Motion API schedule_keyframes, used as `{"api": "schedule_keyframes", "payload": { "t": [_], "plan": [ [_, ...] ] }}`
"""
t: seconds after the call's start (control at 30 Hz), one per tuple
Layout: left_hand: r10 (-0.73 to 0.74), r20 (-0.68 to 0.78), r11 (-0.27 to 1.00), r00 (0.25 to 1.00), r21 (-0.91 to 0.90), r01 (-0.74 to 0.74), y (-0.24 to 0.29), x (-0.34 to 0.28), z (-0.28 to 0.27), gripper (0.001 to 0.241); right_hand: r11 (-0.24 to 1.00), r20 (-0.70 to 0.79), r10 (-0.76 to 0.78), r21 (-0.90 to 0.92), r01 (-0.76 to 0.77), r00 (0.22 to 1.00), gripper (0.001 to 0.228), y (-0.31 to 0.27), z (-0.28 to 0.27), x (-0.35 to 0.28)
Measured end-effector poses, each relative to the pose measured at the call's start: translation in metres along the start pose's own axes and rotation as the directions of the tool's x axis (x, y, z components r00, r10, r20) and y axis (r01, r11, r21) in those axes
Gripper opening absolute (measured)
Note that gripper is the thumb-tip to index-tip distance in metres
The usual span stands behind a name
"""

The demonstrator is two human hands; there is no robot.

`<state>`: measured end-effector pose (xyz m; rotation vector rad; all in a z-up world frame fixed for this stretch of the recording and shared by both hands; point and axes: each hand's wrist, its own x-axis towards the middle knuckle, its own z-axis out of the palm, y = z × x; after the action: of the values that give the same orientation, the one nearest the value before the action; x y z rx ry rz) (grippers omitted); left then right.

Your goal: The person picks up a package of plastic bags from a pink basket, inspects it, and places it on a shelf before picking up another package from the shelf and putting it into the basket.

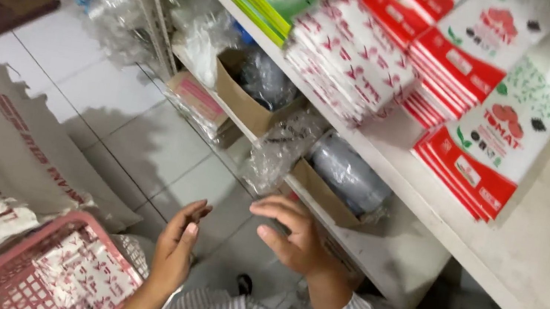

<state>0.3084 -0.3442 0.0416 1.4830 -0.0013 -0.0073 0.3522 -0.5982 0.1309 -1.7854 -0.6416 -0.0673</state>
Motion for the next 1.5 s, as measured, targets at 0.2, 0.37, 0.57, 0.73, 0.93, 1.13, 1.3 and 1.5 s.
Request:
{"api": "schedule_keyframes", "payload": {
  "t": [0.2,0.37,0.57,0.73,0.93,1.13,1.3,1.5],
  "plan": [
    [-0.028,-0.018,0.999,0.999,0.018,0.028,0.014,-0.008,-0.009,0.046,0.990,-0.031,0.125,0.074,-0.122,0.992,0.029,0.011,0.034,0.006],
    [0.006,-0.065,1.000,0.998,0.028,-0.004,0.017,-0.044,-0.046,0.046,0.933,0.212,0.269,0.187,-0.309,0.940,0.031,0.041,0.115,0.011],
    [-0.188,-0.344,0.981,0.920,-0.110,0.160,0.009,-0.127,-0.164,0.046,0.759,0.479,0.571,0.002,-0.651,0.667,0.038,0.093,0.254,0.005],
    [-0.159,-0.563,0.979,0.811,0.016,0.203,0.010,-0.205,-0.254,0.046,0.728,0.569,0.569,-0.013,-0.685,0.593,0.033,0.175,0.376,-0.033],
    [-0.298,-0.641,0.954,0.707,-0.166,0.251,0.012,-0.261,-0.301,0.051,0.329,0.488,0.839,-0.106,-0.938,0.239,0.059,0.207,0.469,-0.071],
    [-0.319,-0.704,0.931,0.635,-0.107,0.349,0.006,-0.316,-0.321,0.054,0.634,0.198,0.743,-0.514,-0.577,0.640,0.109,0.203,0.520,-0.082],
    [-0.467,-0.697,0.853,0.544,-0.193,0.485,0.003,-0.351,-0.329,0.057,0.479,0.133,0.818,-0.695,-0.536,0.559,0.108,0.174,0.542,-0.089],
    [-0.540,-0.664,0.806,0.517,-0.233,0.543,-0.016,-0.365,-0.333,0.054,0.481,0.117,0.776,-0.746,-0.461,0.620,0.088,0.200,0.555,-0.103]
  ]
}}
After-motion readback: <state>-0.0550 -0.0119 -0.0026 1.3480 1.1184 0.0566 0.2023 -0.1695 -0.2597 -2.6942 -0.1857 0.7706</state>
